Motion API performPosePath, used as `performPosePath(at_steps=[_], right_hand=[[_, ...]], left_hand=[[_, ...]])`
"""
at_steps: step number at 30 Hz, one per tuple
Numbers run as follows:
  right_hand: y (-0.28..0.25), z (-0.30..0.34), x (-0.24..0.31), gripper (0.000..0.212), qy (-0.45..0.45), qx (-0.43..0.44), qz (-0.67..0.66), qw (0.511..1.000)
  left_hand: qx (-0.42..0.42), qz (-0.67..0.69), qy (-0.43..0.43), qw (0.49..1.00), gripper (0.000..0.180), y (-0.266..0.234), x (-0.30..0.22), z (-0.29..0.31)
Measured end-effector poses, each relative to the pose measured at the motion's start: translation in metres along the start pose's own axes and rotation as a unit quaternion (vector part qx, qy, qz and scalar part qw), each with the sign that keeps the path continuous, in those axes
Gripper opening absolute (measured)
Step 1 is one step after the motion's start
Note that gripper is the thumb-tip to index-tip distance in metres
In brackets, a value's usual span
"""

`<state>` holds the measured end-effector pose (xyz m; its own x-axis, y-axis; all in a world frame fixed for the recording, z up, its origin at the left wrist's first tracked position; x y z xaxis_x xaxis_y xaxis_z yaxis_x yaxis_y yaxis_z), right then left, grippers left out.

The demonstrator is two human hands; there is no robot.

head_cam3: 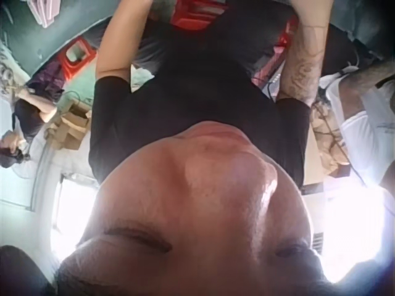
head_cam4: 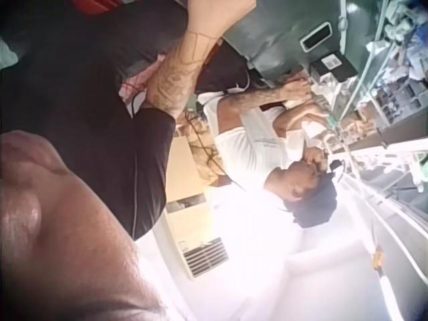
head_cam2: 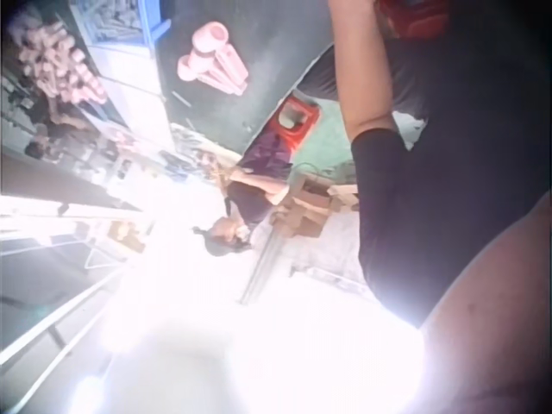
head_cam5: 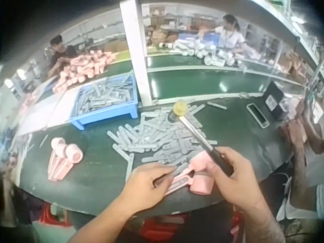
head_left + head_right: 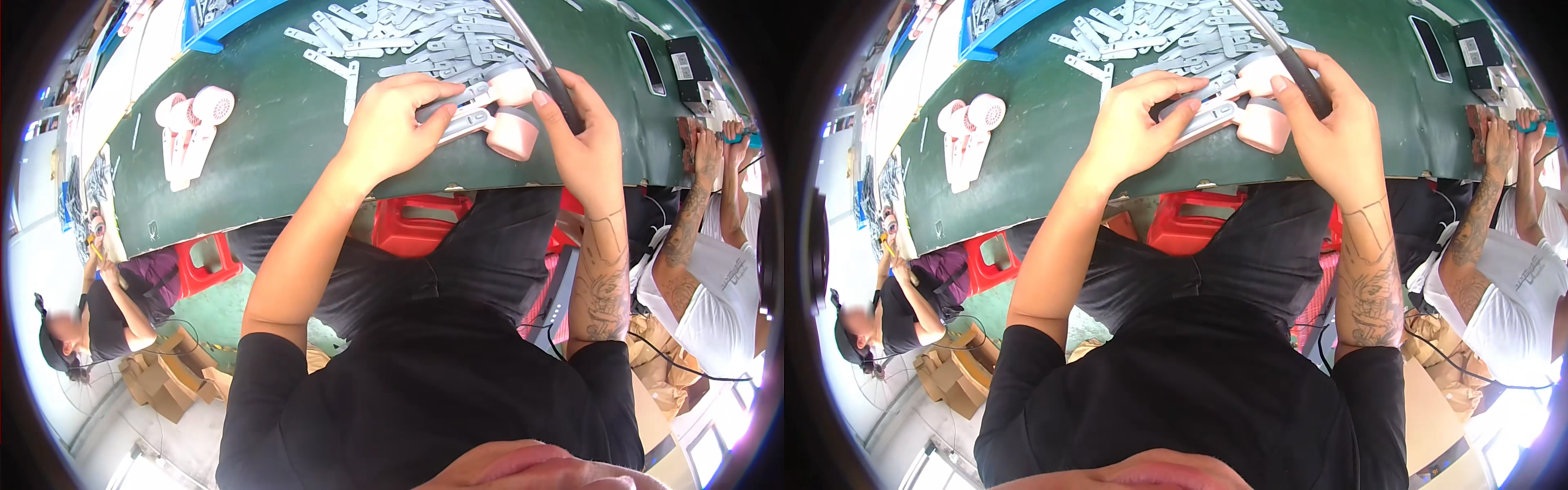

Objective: Assembling components of handheld electric fans using a small hammer and battery parts at an assembly line.

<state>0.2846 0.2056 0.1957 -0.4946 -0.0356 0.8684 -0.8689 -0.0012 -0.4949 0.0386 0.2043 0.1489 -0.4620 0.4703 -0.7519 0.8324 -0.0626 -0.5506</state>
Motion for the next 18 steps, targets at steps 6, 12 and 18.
performPosePath(at_steps=[6,12,18], right_hand=[[0.001,0.014,-0.041,0.033,0.026,-0.036,0.003,0.999],[0.008,0.026,-0.054,0.029,0.056,-0.043,-0.015,0.997],[0.009,0.027,-0.051,0.029,0.044,-0.055,-0.020,0.997]], left_hand=[[-0.005,-0.047,0.015,0.999,0.024,0.007,-0.003,-0.009],[-0.019,-0.021,-0.026,0.999,0.022,0.007,-0.009,-0.008],[-0.055,-0.011,-0.025,0.998,0.020,0.016,-0.011,-0.005]])
Point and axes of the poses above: each hand's wrist, its own z-axis away from the middle knuckle, its own y-axis out of the palm, x = y × z, the point moved 3 cm from there along -z, towards the middle knuckle, and after that the axes turned 7 degrees about y, right-handed, at the moved point
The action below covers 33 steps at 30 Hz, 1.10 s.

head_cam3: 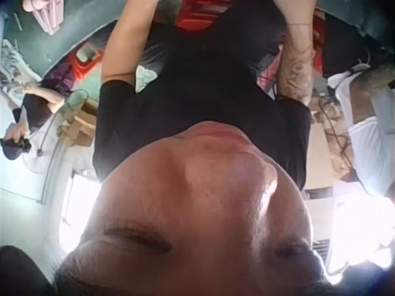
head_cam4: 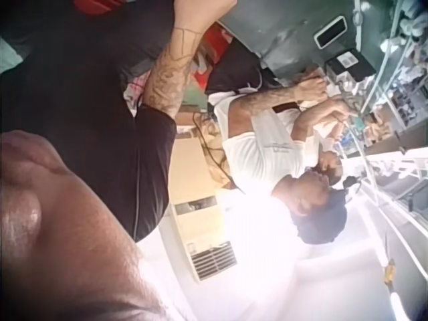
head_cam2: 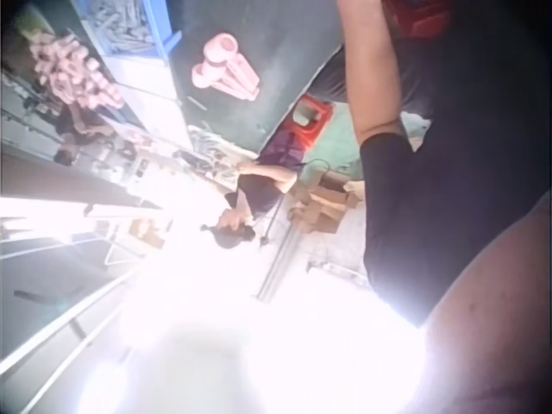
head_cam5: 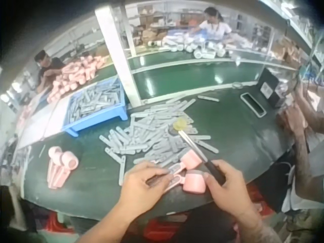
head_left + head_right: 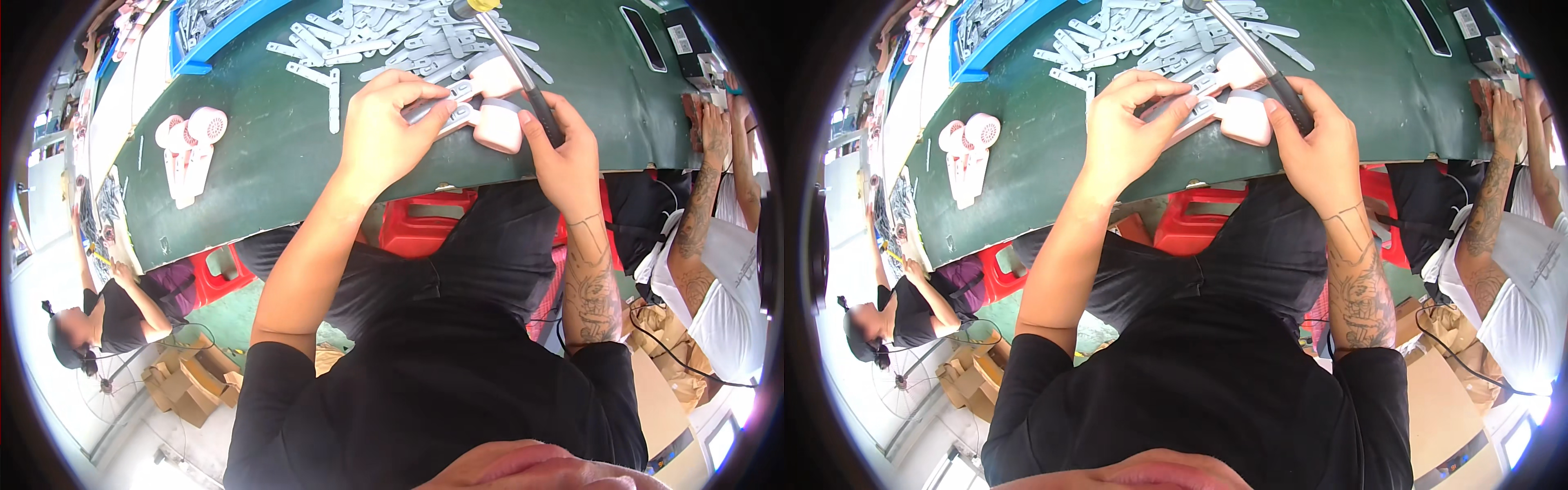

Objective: Assembling components of handheld electric fans using a small hammer and battery parts at an assembly line.

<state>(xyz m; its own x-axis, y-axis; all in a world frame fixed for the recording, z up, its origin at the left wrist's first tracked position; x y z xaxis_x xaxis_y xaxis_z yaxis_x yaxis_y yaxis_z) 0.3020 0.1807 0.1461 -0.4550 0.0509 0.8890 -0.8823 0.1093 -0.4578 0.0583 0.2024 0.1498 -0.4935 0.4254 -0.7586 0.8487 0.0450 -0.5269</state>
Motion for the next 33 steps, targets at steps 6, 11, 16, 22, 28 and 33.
performPosePath(at_steps=[6,11,16,22,28,33], right_hand=[[0.002,0.001,-0.002,0.027,0.007,-0.004,-0.003,1.000],[0.001,0.002,0.001,0.026,0.003,-0.004,0.007,1.000],[0.001,0.003,0.002,0.026,0.006,-0.003,0.018,1.000],[-0.003,0.004,0.001,0.029,0.013,0.002,0.020,1.000],[-0.023,0.022,0.014,0.035,0.025,0.040,0.056,0.997],[-0.018,0.019,0.009,0.036,-0.025,0.014,0.035,0.999]], left_hand=[[-0.010,0.003,-0.018,1.000,0.016,0.006,-0.003,-0.002],[0.017,0.003,0.009,1.000,0.017,0.005,-0.006,-0.007],[0.057,-0.037,0.042,0.997,0.019,-0.001,-0.007,-0.010],[0.034,-0.022,0.043,0.998,0.017,0.002,-0.006,-0.012],[0.078,-0.037,0.025,0.996,0.022,-0.005,-0.001,-0.011],[0.089,-0.028,0.007,0.996,0.022,-0.005,-0.001,-0.014]])
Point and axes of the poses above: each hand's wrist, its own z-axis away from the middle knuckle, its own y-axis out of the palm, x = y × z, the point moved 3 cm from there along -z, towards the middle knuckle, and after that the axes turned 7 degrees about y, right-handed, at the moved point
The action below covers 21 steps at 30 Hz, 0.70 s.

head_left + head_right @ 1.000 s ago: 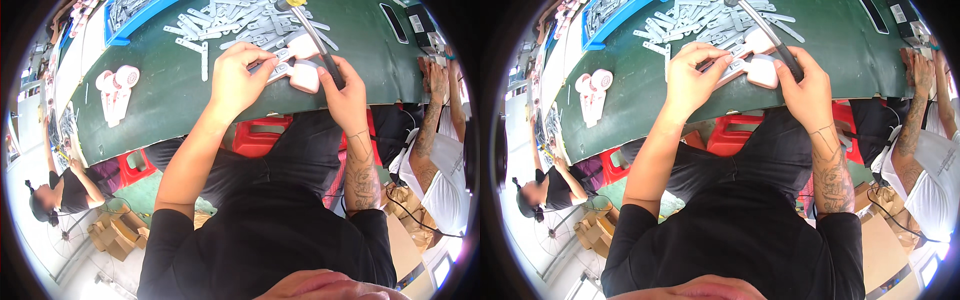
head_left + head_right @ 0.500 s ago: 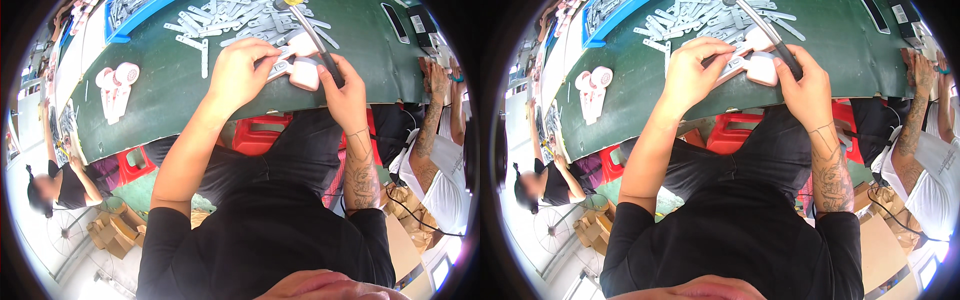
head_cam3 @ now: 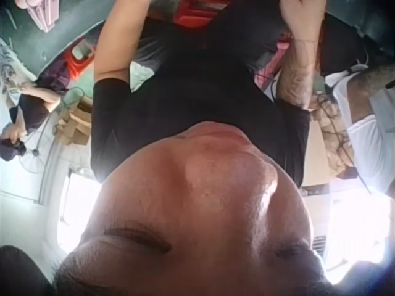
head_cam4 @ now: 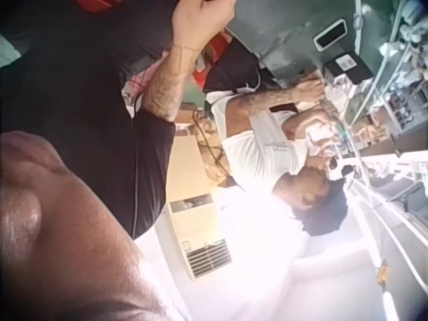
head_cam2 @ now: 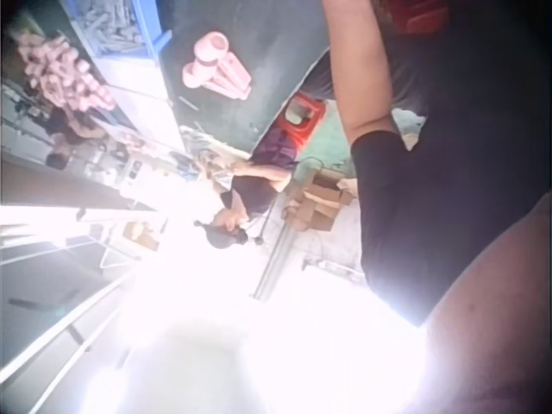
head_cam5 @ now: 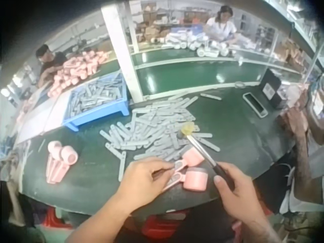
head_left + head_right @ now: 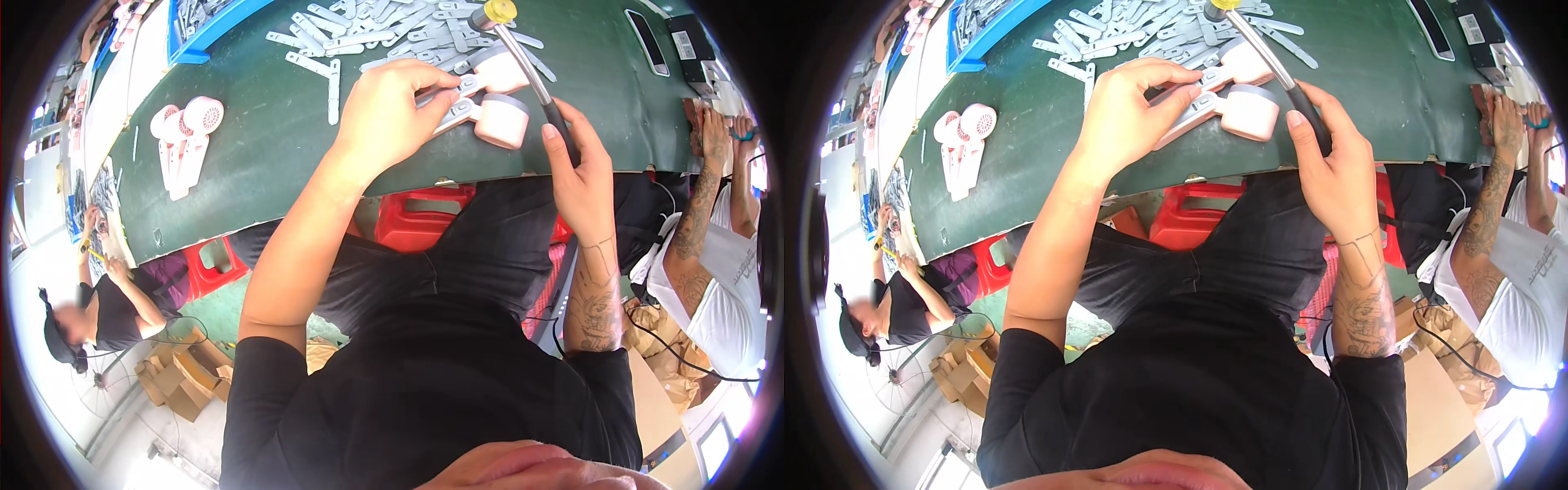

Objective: Assembling components of handheld electric fans using a small hammer and battery parts at an assembly line.

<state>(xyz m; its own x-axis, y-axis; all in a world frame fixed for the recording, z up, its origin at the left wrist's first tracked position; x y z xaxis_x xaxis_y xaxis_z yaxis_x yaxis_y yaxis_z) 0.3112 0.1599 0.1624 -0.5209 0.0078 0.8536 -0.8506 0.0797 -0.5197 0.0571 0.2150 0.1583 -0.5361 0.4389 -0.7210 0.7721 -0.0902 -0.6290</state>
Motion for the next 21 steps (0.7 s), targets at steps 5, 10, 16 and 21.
performPosePath(at_steps=[5,10,16,21], right_hand=[[0.007,-0.038,0.022,0.025,0.016,0.023,0.041,0.999],[0.041,-0.089,0.047,0.025,-0.054,0.133,0.126,0.982],[0.052,-0.088,0.046,0.025,-0.083,0.161,0.212,0.960],[0.052,-0.080,0.051,0.020,-0.079,0.140,0.244,0.956]], left_hand=[[0.027,0.051,-0.069,0.996,0.022,0.002,0.006,-0.004],[0.036,0.092,-0.122,0.988,0.024,0.003,0.018,0.000],[-0.031,0.098,-0.100,0.990,0.043,-0.003,0.018,0.017],[-0.065,-0.127,0.008,0.990,0.079,-0.013,0.011,0.066]])
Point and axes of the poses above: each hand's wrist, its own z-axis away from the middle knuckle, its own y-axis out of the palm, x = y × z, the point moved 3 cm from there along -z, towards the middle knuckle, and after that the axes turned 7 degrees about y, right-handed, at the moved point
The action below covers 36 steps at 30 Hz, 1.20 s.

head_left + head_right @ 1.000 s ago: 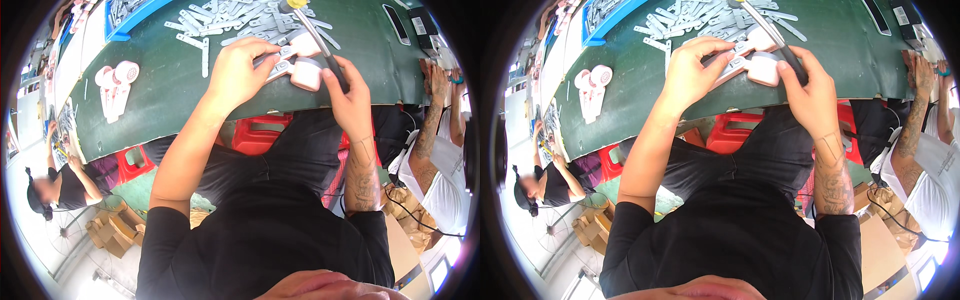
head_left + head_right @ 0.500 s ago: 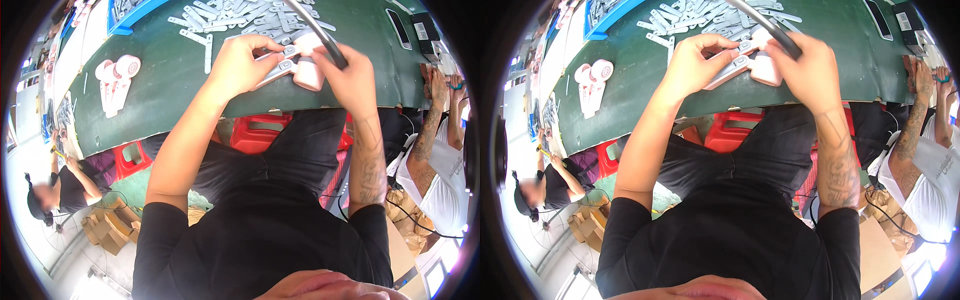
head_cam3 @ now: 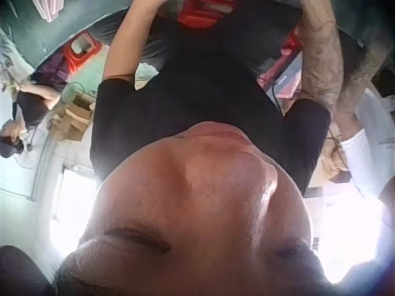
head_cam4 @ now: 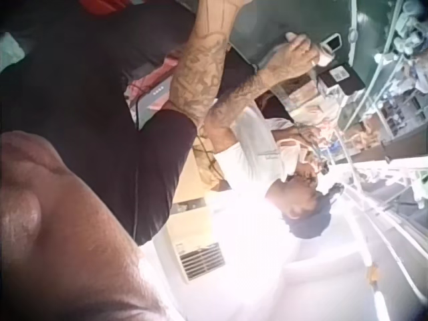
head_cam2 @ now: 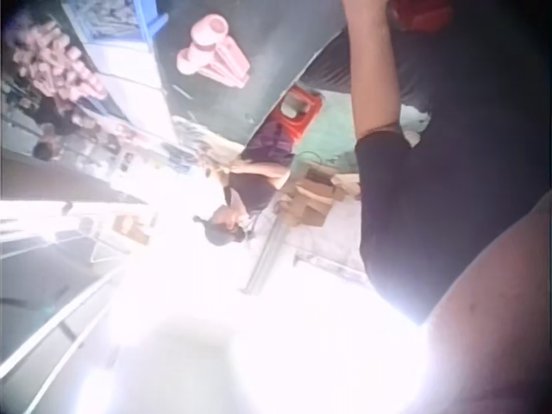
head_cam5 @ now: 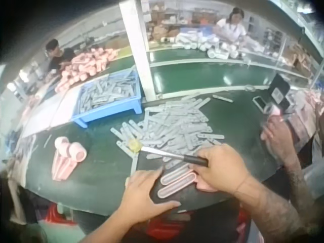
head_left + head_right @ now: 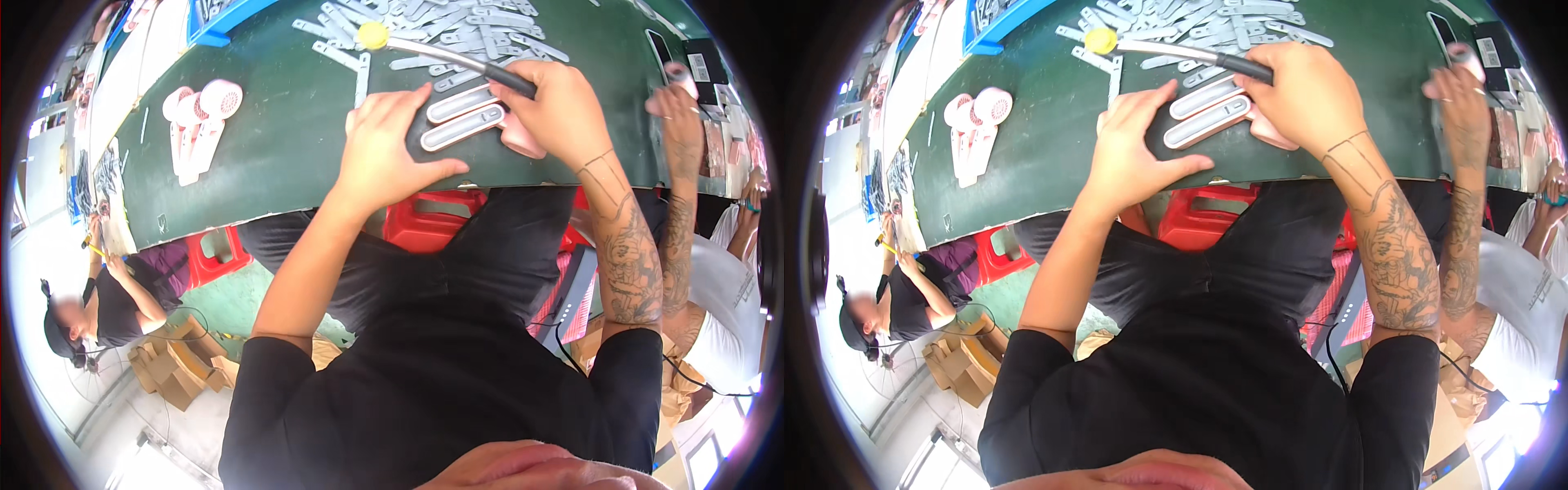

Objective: Assembling components of handheld electric fans using a small hammer and battery parts at an assembly line.

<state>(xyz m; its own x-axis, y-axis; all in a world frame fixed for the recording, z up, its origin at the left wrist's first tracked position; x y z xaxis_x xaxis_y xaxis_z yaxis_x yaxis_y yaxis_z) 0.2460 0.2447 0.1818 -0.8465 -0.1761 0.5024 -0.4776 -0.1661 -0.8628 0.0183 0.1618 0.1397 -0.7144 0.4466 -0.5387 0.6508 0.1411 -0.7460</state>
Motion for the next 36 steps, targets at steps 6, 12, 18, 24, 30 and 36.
performPosePath(at_steps=[6,12,18,24,30,36], right_hand=[[-0.005,-0.005,0.003,0.020,0.026,0.044,-0.031,0.998],[-0.004,-0.009,0.002,0.023,0.042,0.052,-0.010,0.998],[-0.028,0.043,0.008,0.048,0.047,-0.011,-0.197,0.979],[-0.052,0.139,0.014,0.048,0.143,-0.002,-0.195,0.970],[-0.019,0.156,0.003,0.047,0.056,0.009,-0.011,0.998],[-0.018,0.157,0.003,0.044,0.114,-0.001,-0.030,0.993]], left_hand=[[-0.042,0.066,0.004,0.997,0.055,0.030,0.006,-0.017],[-0.064,0.089,0.025,0.994,0.052,0.034,0.014,-0.021],[-0.081,0.091,0.035,0.992,0.052,0.033,0.014,-0.018],[-0.100,0.094,0.045,0.990,0.053,0.034,0.019,-0.016],[-0.094,0.078,0.051,0.991,0.054,0.035,0.015,-0.020],[-0.084,0.081,0.029,0.993,0.056,0.040,0.016,-0.018]])
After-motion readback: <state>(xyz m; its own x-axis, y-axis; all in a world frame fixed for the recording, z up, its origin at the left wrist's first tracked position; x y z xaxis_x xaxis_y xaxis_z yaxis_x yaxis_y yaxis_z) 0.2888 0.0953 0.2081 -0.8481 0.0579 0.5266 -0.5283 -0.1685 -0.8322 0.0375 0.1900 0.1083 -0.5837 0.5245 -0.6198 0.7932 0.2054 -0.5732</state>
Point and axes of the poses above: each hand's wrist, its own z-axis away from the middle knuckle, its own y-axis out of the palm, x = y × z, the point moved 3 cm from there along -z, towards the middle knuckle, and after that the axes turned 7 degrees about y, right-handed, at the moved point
